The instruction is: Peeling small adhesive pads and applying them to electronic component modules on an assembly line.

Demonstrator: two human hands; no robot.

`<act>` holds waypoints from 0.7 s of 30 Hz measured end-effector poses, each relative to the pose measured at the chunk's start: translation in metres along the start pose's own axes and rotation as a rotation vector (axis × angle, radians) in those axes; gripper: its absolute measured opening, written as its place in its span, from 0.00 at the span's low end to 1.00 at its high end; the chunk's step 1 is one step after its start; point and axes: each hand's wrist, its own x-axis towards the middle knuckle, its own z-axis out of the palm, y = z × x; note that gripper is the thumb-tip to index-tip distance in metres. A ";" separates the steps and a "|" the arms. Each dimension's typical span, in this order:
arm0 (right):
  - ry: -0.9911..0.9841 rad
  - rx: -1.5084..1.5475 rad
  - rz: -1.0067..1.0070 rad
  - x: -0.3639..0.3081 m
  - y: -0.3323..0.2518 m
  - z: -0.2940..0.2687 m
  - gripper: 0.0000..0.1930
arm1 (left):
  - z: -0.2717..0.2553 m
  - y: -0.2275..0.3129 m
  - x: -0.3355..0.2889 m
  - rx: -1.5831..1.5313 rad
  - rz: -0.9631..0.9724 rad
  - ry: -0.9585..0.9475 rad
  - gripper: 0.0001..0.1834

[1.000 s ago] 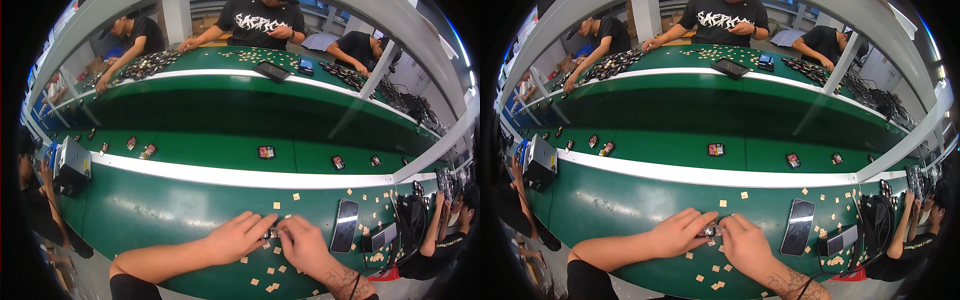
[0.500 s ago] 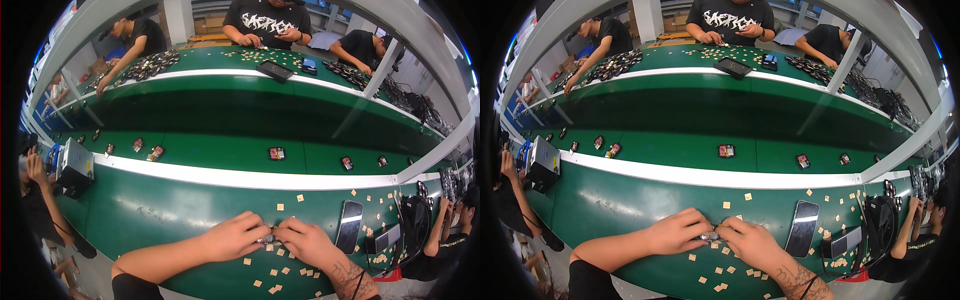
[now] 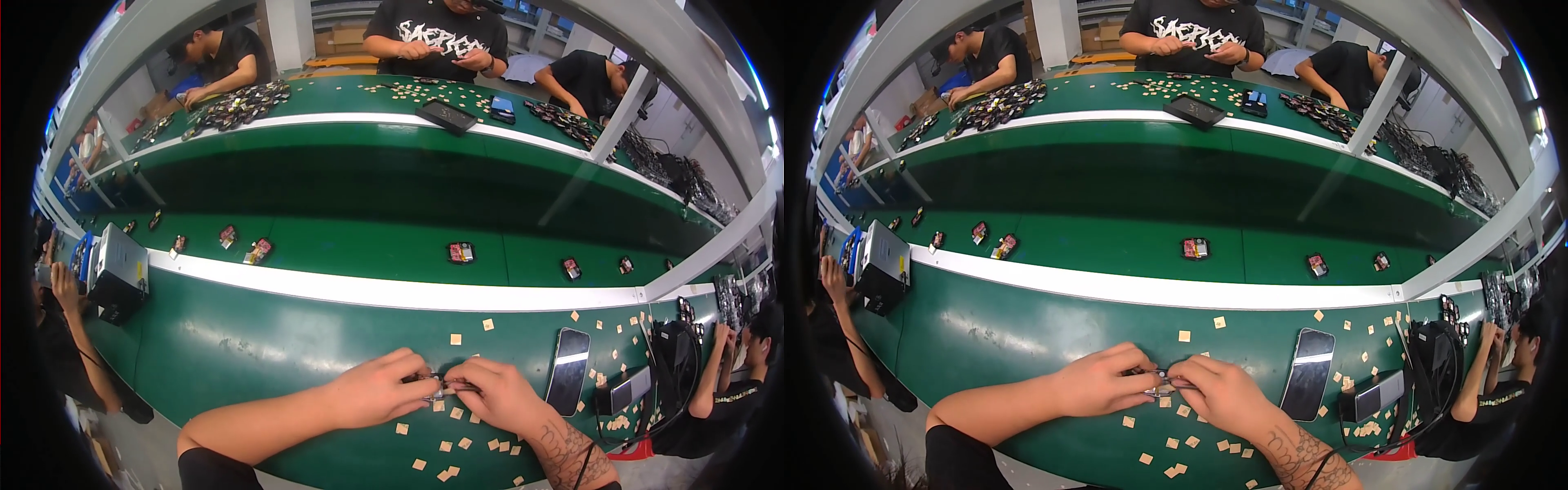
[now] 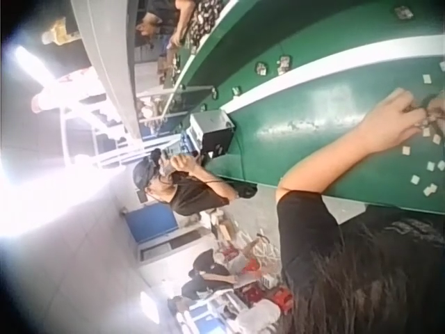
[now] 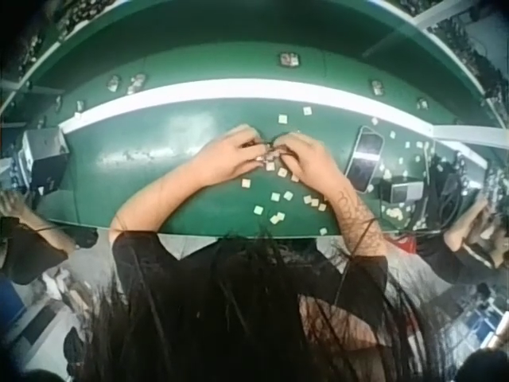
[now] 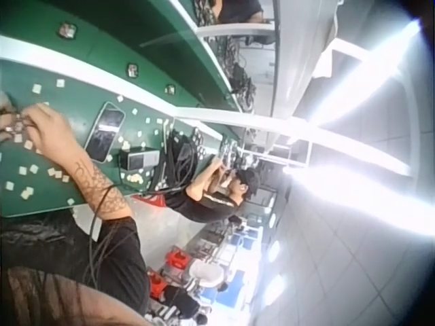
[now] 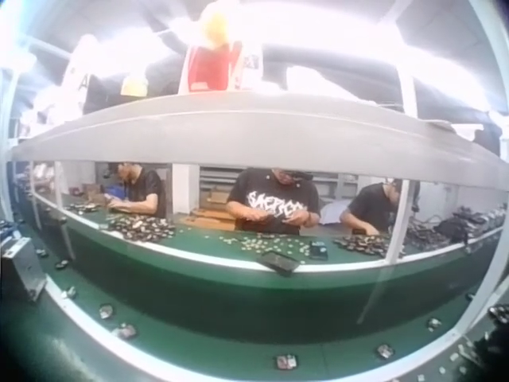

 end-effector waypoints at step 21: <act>0.000 0.010 0.094 -0.001 -0.021 0.009 0.13 | 0.003 -0.001 -0.002 0.145 0.103 0.041 0.14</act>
